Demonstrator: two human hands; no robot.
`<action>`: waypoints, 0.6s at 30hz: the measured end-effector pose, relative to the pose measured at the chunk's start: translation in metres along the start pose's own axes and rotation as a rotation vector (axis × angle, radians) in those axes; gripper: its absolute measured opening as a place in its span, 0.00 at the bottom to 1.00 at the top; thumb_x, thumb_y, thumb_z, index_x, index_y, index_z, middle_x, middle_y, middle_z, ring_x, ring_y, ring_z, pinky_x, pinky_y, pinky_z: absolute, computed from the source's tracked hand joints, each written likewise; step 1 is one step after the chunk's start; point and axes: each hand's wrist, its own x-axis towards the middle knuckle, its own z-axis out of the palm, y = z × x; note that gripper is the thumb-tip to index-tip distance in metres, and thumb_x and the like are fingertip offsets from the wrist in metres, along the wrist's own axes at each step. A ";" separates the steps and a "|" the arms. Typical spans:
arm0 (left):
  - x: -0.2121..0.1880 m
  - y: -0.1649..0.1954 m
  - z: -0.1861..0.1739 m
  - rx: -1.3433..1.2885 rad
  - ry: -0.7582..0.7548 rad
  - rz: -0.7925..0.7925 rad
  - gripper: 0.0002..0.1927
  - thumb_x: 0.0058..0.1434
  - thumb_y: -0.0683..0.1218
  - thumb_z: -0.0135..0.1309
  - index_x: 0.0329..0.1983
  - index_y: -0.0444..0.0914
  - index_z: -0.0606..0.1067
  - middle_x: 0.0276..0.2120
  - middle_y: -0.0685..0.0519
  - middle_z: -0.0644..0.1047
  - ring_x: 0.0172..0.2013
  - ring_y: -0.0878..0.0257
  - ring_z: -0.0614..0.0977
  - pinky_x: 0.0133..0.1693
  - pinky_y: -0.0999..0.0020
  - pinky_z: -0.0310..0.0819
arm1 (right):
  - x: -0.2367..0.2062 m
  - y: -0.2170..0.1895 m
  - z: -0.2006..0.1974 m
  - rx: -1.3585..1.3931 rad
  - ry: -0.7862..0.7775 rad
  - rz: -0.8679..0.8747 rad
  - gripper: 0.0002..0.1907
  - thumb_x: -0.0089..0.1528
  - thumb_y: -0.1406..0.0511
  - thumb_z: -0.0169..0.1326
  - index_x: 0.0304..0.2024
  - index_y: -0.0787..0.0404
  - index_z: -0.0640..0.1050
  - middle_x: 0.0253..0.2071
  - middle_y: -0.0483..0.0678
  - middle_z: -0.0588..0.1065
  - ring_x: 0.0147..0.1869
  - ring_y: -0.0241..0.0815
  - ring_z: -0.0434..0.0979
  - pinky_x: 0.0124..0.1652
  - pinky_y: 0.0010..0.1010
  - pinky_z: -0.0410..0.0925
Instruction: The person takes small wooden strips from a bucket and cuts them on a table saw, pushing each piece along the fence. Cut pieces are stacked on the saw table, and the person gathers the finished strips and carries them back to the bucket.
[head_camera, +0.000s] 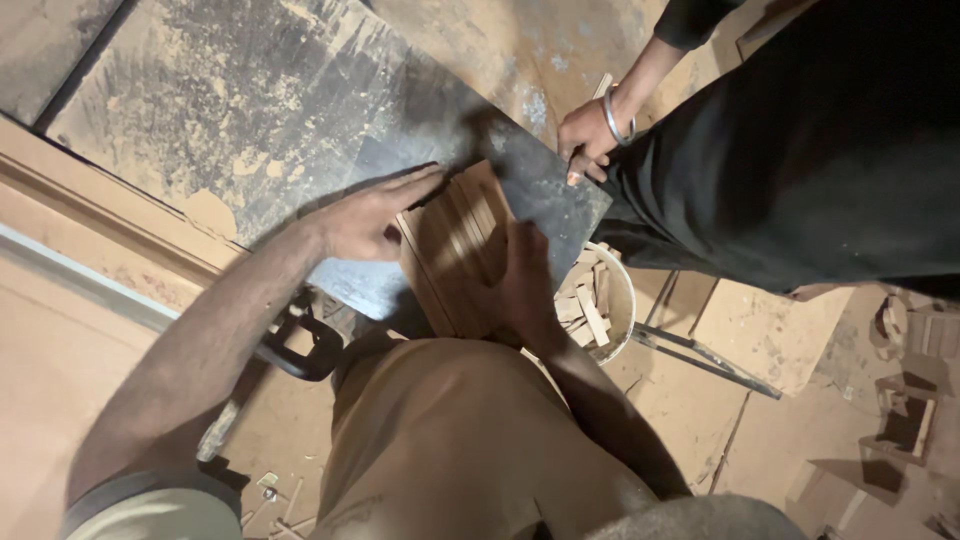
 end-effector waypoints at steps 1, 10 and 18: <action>-0.001 -0.003 0.000 -0.056 0.011 -0.030 0.57 0.43 0.39 0.60 0.78 0.35 0.49 0.77 0.38 0.50 0.76 0.47 0.53 0.71 0.57 0.47 | -0.001 -0.005 0.000 -0.013 -0.024 0.005 0.48 0.54 0.45 0.65 0.67 0.60 0.61 0.61 0.64 0.65 0.68 0.68 0.64 0.65 0.56 0.62; -0.002 -0.025 -0.002 -0.390 -0.053 -0.132 0.39 0.65 0.51 0.49 0.78 0.38 0.53 0.77 0.44 0.55 0.77 0.51 0.55 0.72 0.59 0.45 | -0.006 -0.023 0.004 -0.263 -0.239 -0.090 0.65 0.49 0.41 0.65 0.73 0.67 0.50 0.74 0.76 0.41 0.74 0.81 0.45 0.67 0.65 0.48; 0.026 -0.048 0.022 -0.367 -0.021 -0.164 0.35 0.72 0.58 0.37 0.78 0.39 0.52 0.77 0.47 0.55 0.73 0.57 0.58 0.70 0.62 0.50 | -0.013 -0.012 0.024 -0.262 -0.090 -0.176 0.62 0.50 0.40 0.63 0.72 0.69 0.53 0.72 0.77 0.45 0.72 0.79 0.49 0.65 0.65 0.50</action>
